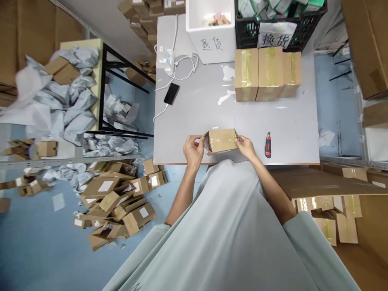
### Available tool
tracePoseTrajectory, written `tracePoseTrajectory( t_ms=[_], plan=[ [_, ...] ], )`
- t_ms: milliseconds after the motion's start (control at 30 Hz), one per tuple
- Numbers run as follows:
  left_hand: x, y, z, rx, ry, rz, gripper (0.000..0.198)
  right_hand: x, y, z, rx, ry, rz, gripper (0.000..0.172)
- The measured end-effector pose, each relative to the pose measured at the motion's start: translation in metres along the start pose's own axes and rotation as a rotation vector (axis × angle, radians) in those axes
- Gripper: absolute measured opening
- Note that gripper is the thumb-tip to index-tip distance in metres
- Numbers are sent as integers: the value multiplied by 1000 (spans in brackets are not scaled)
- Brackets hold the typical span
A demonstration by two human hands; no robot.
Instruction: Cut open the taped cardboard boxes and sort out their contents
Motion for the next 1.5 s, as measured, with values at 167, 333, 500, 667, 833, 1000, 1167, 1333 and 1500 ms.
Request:
tracePoseTrajectory(
  t_ms=[167, 333, 500, 667, 833, 1000, 1167, 1333, 1500],
  plan=[
    [-2, -41, -46, -82, -156, 200, 18, -18, -14, -36, -123, -184, 61, 34],
    [30, -85, -58, -9, -204, 426, 36, -14, 26, -36, 22, -126, -107, 44],
    [41, -74, -31, -70, -213, 411, 31, 5, 42, 17, 316, 250, -110, 54],
    [44, -76, -18, -171, -245, 433, 34, 3, 32, 39, 574, 312, -43, 37],
    [56, -79, -18, -241, -253, 471, 28, -11, 17, 45, 728, 315, 93, 48],
    [67, -73, -17, -223, -266, 463, 22, -12, 4, 52, 863, 357, 211, 76],
    [70, -67, -19, -207, -268, 439, 25, -14, 6, 55, 804, 384, 271, 54],
    [79, -74, -12, -198, -249, 490, 30, -26, 26, 63, 597, 357, 175, 32],
    [90, -98, 11, -234, -180, 586, 25, -48, 41, 57, 589, 171, -39, 42]
  ],
)
Point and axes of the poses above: each hand's wrist, its own x-axis away from the middle knuckle, its own y-axis out of the back of the hand, z = x × y, the point moved 10 cm from there along -x, towards the middle knuckle, and after that the axes turned 3 degrees about x, right-handed, at the moved point
